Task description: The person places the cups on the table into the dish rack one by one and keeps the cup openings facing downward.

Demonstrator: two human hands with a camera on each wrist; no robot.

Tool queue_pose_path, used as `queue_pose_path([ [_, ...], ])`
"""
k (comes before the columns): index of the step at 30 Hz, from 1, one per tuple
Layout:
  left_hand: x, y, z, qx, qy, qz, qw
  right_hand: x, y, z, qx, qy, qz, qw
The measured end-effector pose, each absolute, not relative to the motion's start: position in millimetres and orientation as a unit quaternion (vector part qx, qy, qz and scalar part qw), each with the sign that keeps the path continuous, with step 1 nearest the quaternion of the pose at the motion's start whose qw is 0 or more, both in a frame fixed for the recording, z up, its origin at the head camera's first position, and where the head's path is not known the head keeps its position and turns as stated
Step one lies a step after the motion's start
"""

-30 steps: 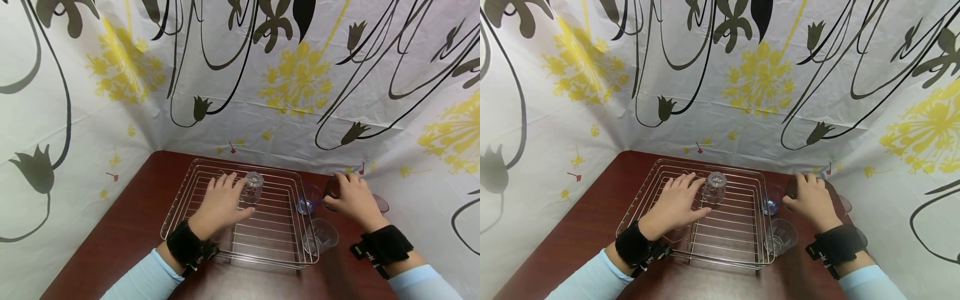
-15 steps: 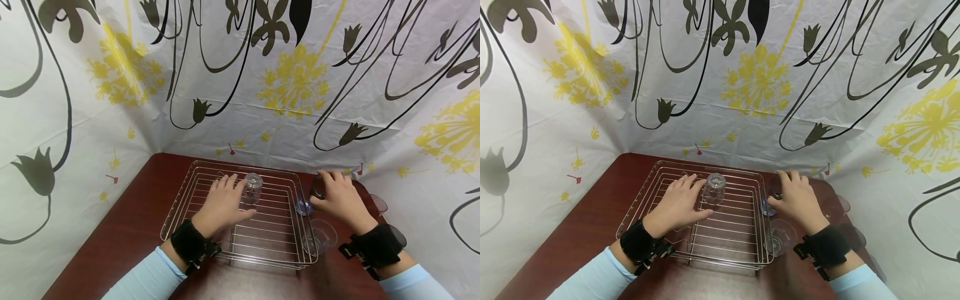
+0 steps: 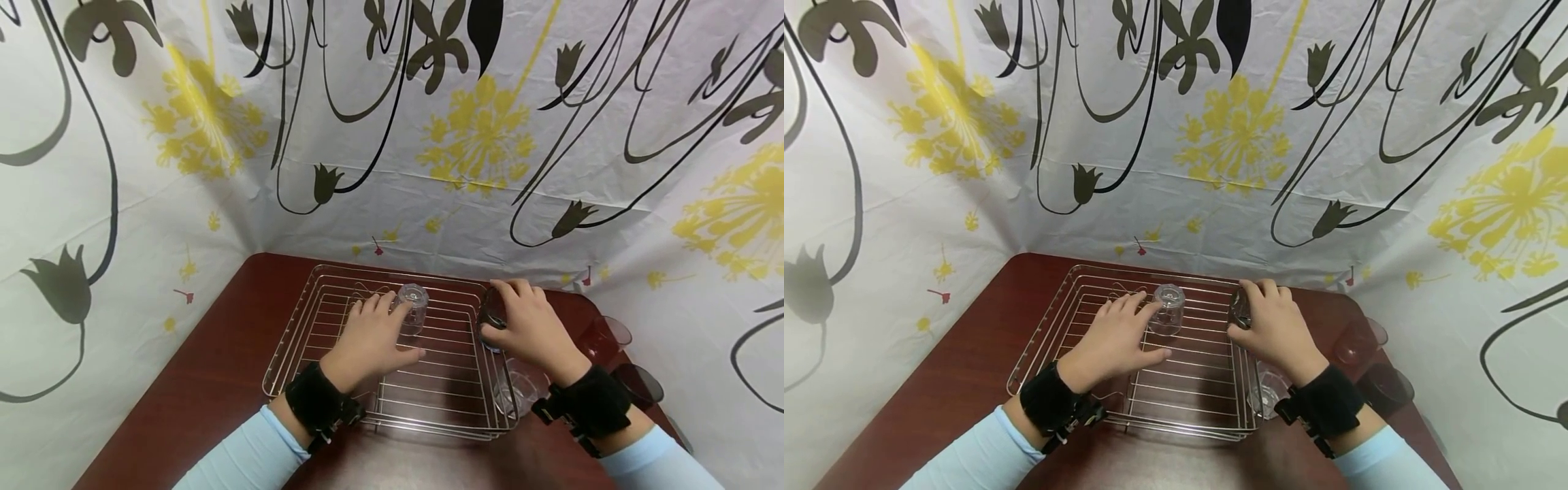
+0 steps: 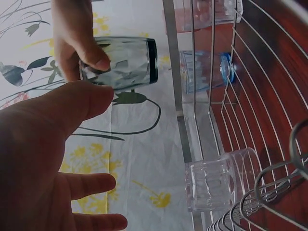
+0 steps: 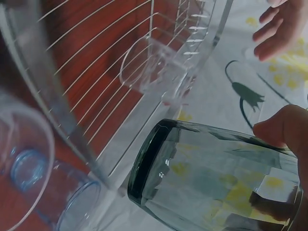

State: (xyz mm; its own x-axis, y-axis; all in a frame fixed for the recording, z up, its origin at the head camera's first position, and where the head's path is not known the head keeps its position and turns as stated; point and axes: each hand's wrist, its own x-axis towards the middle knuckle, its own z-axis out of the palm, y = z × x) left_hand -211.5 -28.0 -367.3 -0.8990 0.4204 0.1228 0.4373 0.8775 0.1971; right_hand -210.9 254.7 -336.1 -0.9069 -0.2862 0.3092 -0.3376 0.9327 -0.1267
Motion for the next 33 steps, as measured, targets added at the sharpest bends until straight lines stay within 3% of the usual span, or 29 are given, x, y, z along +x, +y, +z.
queue_pose_path([
  [33,-201,-17,-369,-0.228,-0.968,-0.099,0.027,-186,189,-339,0.246,-0.949,0.057,0.191],
])
